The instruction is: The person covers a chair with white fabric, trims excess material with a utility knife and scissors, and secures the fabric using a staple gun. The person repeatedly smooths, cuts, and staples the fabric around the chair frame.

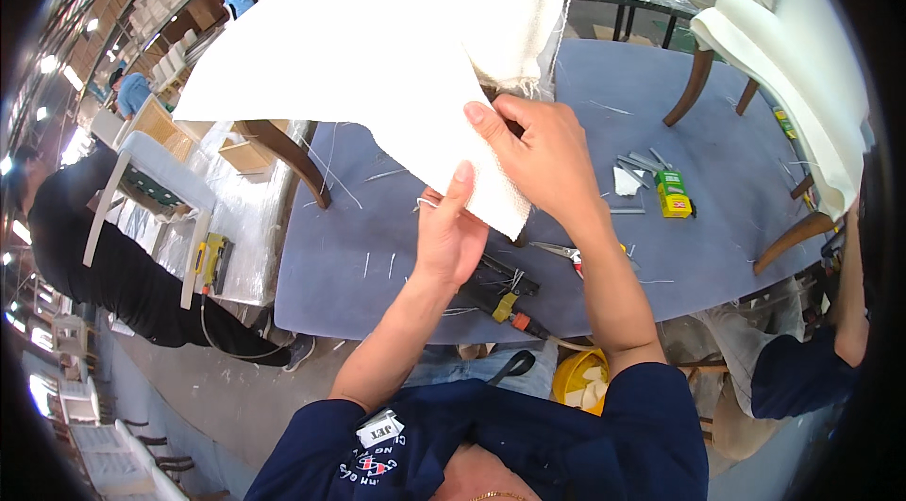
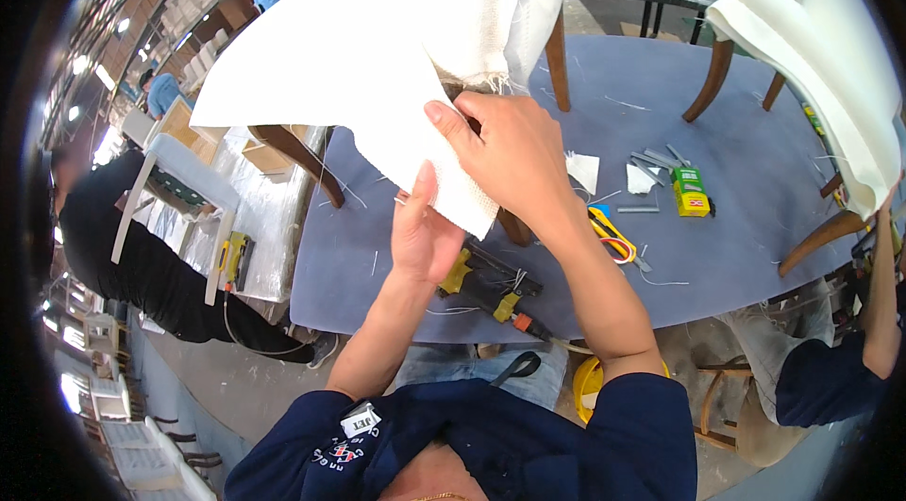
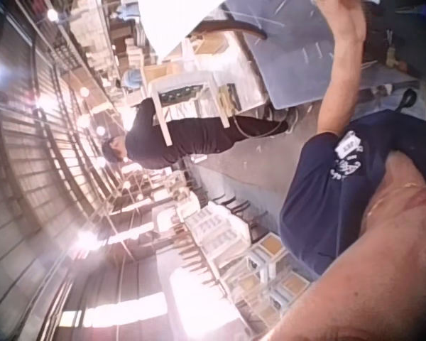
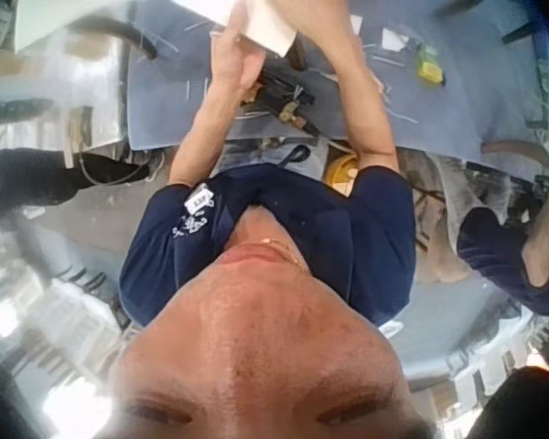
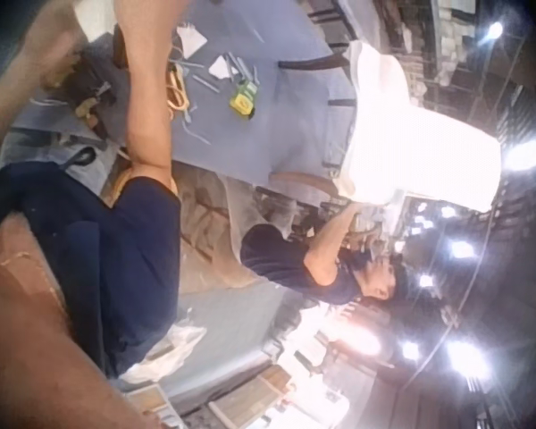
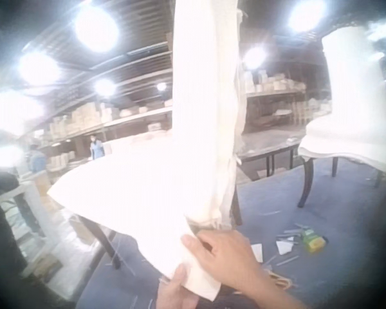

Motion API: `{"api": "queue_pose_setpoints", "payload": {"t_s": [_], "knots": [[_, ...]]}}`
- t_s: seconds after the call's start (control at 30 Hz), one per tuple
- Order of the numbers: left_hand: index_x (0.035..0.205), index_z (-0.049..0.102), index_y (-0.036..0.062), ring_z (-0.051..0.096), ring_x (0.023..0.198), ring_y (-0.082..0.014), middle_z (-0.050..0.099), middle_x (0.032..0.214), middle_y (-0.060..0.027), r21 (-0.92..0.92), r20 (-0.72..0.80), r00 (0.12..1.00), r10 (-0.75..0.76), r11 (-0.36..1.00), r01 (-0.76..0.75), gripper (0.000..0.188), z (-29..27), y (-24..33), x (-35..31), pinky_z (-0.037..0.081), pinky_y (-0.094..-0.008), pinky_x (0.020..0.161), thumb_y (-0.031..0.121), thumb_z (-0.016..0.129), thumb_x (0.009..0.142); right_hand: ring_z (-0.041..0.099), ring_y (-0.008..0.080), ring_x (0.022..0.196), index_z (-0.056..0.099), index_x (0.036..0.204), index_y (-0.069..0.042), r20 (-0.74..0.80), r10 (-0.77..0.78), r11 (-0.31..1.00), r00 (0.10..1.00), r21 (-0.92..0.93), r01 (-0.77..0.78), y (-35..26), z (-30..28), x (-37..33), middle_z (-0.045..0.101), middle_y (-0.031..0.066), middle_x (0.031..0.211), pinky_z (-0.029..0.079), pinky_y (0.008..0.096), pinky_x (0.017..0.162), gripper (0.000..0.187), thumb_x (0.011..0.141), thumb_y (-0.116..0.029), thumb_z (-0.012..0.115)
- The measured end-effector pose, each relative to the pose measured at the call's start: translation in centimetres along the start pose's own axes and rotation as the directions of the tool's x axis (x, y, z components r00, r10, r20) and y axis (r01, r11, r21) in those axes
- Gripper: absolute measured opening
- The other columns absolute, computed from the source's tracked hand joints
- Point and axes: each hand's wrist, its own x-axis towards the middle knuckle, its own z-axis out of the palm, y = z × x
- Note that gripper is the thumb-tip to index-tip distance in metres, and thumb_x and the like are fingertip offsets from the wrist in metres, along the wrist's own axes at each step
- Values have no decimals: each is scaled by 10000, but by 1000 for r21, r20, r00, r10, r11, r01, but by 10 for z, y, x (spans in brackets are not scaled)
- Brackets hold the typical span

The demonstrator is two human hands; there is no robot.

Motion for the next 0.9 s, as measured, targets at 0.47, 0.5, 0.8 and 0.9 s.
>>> {"api": "queue_pose_setpoints", "payload": {"t_s": [0.47,0.5,0.8,0.9], "knots": [[1354,526,32,619,1156,-238,625,1279,-109,-283,68,995,-68,955,84,478,19,34,46,512,-410,988,378,545,1025,478,354,498,570,628,15,-48,-125,975,991,179,132,29,9,0,491,205,573,346,433,500,515,944,-382,657],[1344,529,28,621,1148,-232,627,1264,-108,-203,24,999,-47,978,51,450,26,35,49,517,-403,980,342,560,1023,493,355,507,580,634,12,-68,-151,975,986,157,160,28,6,2,507,202,580,354,434,503,499,942,-373,661],[1391,471,0,594,1214,-246,588,1335,-134,6,-19,994,107,994,-107,493,38,25,49,514,-402,1024,268,617,1004,641,357,623,685,728,-35,-423,-232,960,876,-246,135,-32,-19,-12,656,127,656,504,456,595,402,909,-392,648],[1400,475,24,579,1240,-241,562,1375,-113,23,-28,998,59,998,-58,478,34,21,43,509,-408,1030,312,565,1029,657,358,606,701,734,-33,-240,-97,949,966,-314,17,-43,-12,2,670,139,662,518,456,596,381,905,-370,647]]}}
